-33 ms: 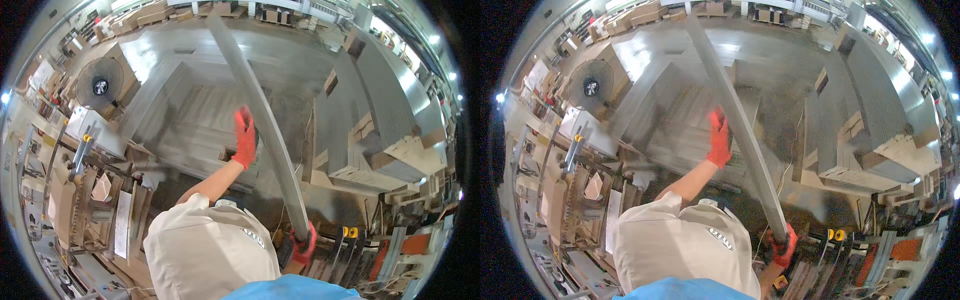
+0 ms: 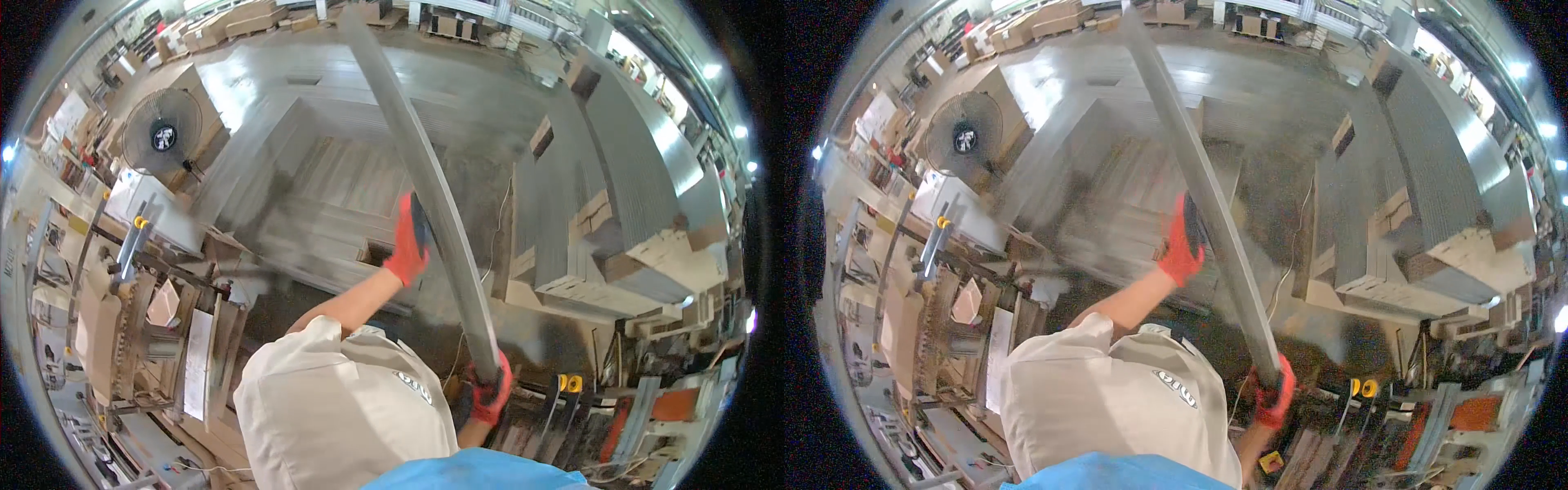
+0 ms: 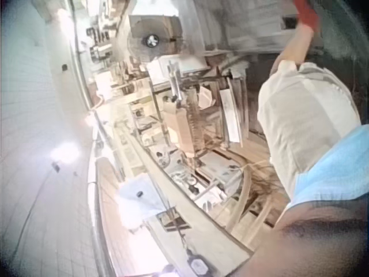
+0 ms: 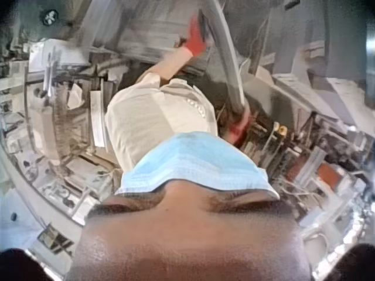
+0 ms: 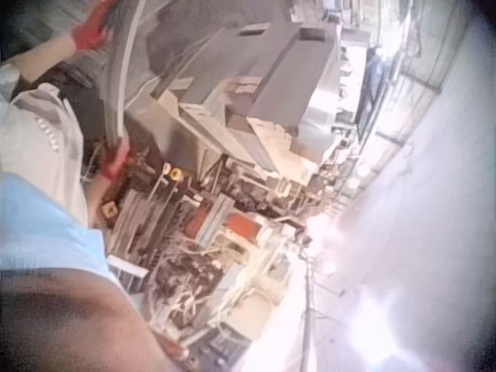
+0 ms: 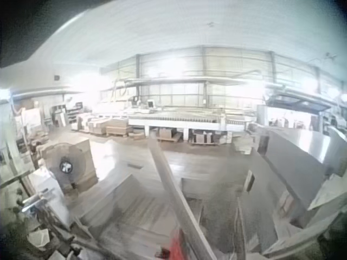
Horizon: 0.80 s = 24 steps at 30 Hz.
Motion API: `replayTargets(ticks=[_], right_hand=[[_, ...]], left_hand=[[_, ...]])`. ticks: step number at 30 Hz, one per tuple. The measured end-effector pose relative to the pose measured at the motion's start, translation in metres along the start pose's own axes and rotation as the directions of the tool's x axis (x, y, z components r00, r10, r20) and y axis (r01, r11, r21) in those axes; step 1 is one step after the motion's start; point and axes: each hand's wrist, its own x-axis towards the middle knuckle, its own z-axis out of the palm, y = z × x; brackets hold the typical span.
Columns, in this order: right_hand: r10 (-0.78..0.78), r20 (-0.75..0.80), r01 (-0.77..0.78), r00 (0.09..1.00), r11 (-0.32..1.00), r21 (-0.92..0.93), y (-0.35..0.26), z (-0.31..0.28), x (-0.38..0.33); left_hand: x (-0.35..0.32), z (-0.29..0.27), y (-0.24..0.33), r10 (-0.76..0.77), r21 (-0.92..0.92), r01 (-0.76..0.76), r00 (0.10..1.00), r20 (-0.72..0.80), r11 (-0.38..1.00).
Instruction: The person repeatedly picks up long, thin wood planks from a stack, feeds them into a processing machine, and then stacks the processed planks onto a growing pile. The task involves consistent handling of the planks and operating the machine controls.
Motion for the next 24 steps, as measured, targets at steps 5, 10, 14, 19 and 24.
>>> replayTargets(ticks=[5,10,14,19,24], right_hand=[[-0.013,0.51,0.298,0.86,0.823,-0.483,0.056,0.159,0.075],[0.211,0.735,0.599,0.644,0.458,-0.656,0.088,0.24,0.121],[0.301,0.597,0.372,0.744,0.554,-0.744,0.133,0.215,0.143],[0.381,0.443,0.195,0.812,0.539,-0.82,0.171,0.19,0.151],[0.388,0.404,0.198,0.828,0.472,-0.859,0.194,0.189,0.157]], left_hand=[[-0.043,0.003,0.009,-0.126,0.309,0.233,0.935,-0.332,0.922],[0.044,-0.201,0.019,0.268,0.827,0.131,0.908,-0.321,0.546],[0.053,-0.268,0.093,0.202,0.872,0.397,0.864,-0.46,0.287],[0.05,-0.353,0.143,0.216,0.848,0.515,0.82,-0.531,0.127],[0.088,-0.425,0.183,0.22,0.777,0.617,0.781,-0.585,-0.126]])
